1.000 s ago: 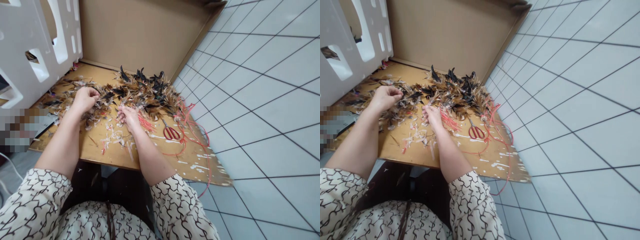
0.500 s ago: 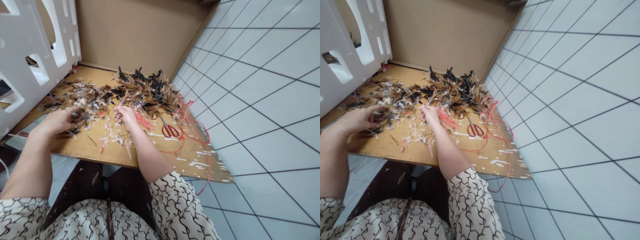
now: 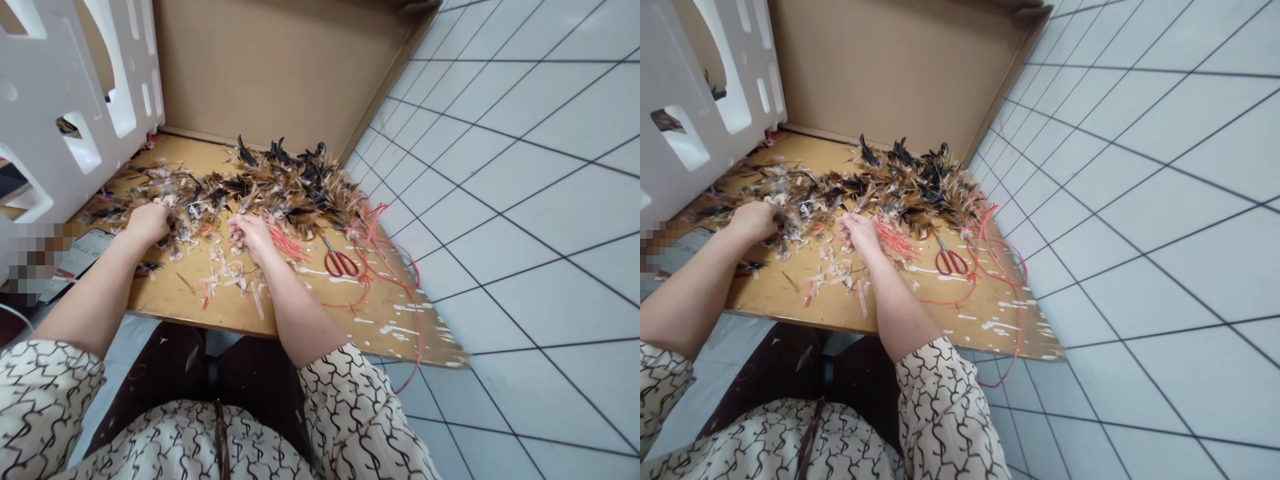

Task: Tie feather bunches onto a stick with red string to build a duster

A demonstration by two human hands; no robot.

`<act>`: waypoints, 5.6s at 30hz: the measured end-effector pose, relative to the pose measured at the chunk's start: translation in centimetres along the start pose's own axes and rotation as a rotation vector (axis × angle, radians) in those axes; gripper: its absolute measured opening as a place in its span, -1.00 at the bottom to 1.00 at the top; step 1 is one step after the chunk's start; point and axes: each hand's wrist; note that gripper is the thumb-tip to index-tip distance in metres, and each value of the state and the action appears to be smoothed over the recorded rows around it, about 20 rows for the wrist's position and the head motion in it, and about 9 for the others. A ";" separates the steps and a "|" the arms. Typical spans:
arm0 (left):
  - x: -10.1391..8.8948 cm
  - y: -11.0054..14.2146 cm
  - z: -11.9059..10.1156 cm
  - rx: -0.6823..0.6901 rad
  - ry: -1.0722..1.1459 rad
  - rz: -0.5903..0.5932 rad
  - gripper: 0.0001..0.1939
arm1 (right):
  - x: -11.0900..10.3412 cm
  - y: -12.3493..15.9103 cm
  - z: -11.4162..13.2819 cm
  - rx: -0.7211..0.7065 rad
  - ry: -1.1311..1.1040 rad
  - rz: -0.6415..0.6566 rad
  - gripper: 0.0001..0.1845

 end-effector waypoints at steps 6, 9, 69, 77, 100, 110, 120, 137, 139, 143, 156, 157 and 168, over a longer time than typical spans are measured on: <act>0.5 -1.2 -0.2 -0.067 0.094 -0.112 -0.62 | -0.2 -0.2 -0.3 -0.015 0.002 0.011 -0.73; -0.4 -1.0 0.3 -0.063 0.184 -0.107 -0.67 | -0.2 -0.2 -0.3 -0.014 -0.007 0.011 -0.72; 3.1 -1.8 -7.8 0.225 1.751 0.174 -0.80 | -0.8 -0.9 -0.6 -0.064 -0.132 -0.139 -0.77; 3.4 -1.8 -7.9 0.237 1.685 0.175 -0.89 | -0.9 -1.1 -0.8 -0.099 -0.154 -0.115 -0.74; 3.3 -1.2 -8.9 0.272 1.636 0.209 -0.87 | -0.6 -1.4 -0.9 -0.110 -0.168 -0.234 -0.59; 3.4 -1.3 -8.8 0.262 1.721 0.237 -0.90 | -0.9 -1.4 -0.8 -0.138 -0.225 -0.215 -0.65; 3.2 -1.4 -8.7 0.205 1.847 0.302 -0.93 | -1.1 -1.1 -0.5 -0.107 -0.230 -0.077 -0.75; 3.8 -1.4 -8.9 0.228 1.573 0.053 -0.93 | -1.0 -1.5 -1.2 -0.121 0.225 -0.232 -0.79; 3.8 -1.4 -8.9 0.224 1.556 0.048 -0.94 | -1.2 -1.7 -1.5 -0.161 0.288 -0.251 -0.80; 3.8 -1.4 -8.9 0.228 1.506 0.041 -0.93 | -1.2 -1.6 -1.5 -0.216 0.395 -0.267 -0.83; 3.6 -1.4 -8.7 0.198 1.378 -0.014 -0.90 | -1.0 -1.0 -0.6 -0.284 0.617 -0.314 -0.86; 3.6 -1.4 -8.7 0.201 1.387 -0.014 -0.91 | -1.1 -1.1 -0.7 -0.288 0.607 -0.313 -0.86; 3.5 -1.3 -8.7 0.252 1.389 -0.002 -0.91 | -1.1 -1.2 -1.0 -0.240 0.456 -0.217 -0.84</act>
Point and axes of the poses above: each hand's wrist, its own y-axis away from the middle knuckle, its own x-axis out of the palm, z = x × y, and after that the axes turned 8 degrees about y, right-handed
